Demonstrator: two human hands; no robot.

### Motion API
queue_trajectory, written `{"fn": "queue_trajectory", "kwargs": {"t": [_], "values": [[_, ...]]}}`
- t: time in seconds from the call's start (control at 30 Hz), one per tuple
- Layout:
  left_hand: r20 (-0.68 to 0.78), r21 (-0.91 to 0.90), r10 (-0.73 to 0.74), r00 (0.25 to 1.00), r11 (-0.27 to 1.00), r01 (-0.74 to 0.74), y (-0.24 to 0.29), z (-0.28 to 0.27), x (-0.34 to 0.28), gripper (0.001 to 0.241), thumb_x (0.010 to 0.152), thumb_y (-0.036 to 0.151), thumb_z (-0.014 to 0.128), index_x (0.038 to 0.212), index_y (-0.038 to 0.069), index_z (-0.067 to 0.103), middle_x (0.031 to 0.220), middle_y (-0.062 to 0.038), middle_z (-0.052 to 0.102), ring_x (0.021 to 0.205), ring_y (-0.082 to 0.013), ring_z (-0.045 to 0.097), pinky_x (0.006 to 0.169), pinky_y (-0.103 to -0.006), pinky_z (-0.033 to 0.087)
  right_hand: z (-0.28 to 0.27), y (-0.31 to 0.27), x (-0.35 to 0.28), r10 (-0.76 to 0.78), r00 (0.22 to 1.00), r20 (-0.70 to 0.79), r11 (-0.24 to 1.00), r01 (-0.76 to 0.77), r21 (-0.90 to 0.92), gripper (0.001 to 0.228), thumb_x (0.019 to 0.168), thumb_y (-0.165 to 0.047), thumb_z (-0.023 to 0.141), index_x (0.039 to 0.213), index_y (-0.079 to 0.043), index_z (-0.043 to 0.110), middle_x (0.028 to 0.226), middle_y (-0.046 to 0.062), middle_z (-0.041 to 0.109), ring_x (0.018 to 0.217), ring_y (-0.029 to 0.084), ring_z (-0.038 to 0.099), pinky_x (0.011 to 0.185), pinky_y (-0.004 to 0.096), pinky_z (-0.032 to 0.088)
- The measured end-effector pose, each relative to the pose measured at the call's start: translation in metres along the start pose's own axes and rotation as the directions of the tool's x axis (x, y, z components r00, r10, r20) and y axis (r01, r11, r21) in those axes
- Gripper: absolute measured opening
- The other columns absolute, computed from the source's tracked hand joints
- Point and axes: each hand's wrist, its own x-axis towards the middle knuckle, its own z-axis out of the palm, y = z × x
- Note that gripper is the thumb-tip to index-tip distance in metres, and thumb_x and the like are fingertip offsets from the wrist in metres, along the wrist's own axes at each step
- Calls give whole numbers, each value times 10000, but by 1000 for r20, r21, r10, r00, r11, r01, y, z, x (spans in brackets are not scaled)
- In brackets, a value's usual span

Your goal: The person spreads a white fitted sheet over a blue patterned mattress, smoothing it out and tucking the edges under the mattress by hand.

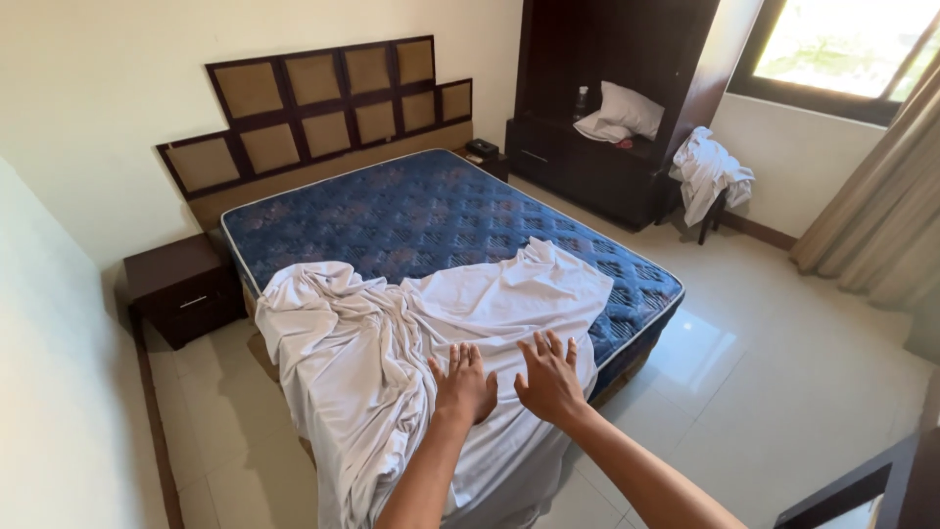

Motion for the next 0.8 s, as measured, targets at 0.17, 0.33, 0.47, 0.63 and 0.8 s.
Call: {"fn": "queue_trajectory", "kwargs": {"t": [0.17, 0.33, 0.47, 0.63, 0.8], "values": [[-12, 22, -22, 1000, 1000, 22, -19, -4, 4, 737, 1037, 435, 383, 1621, 42, 165, 1714, -113, 146, 1597, -257, 55, 1244, -635, -12, 5, -15, 6, -41, 997, 64, 999, 41, -5, 625, 853, -249, 701, 1417, -83, 490, 1534, 212, 395, 1495, 396, 232, 1203, 631, 102], [-15, 34, -32, 999, 999, 33, -26, -5, 4, 730, 1037, 429, 391, 1619, 44, 175, 1713, -109, 155, 1600, -254, 53, 1245, -639, -15, 4, -14, 8, -38, 999, 33, 999, 38, 7, 621, 865, -258, 698, 1423, -79, 492, 1527, 201, 424, 1491, 393, 260, 1214, 624, 124], [-30, 37, -64, 998, 997, 65, -22, -11, 20, 726, 1036, 412, 397, 1620, 48, 167, 1715, -103, 147, 1597, -252, 53, 1246, -644, -28, 10, 3, 26, -51, 998, 24, 998, 50, 23, 624, 858, -244, 704, 1419, -77, 486, 1524, 210, 419, 1485, 406, 244, 1193, 634, 112], [-40, 43, -75, 996, 996, 76, 9, -12, 37, 726, 1041, 414, 396, 1621, 44, 167, 1715, -106, 147, 1600, -259, 51, 1245, -646, -13, 3, 35, 41, -59, 997, 52, 998, 57, 31, 630, 872, -264, 701, 1435, -90, 477, 1527, 205, 413, 1494, 397, 250, 1209, 634, 116], [-27, 29, -84, 996, 996, 84, 56, 10, 67, 716, 1049, 412, 384, 1619, 37, 166, 1717, -101, 144, 1602, -266, 48, 1248, -642, -8, -8, 92, 51, -82, 994, 71, 997, 81, 9, 635, 870, -270, 700, 1437, -91, 476, 1533, 189, 411, 1491, 389, 266, 1217, 639, 119]]}}
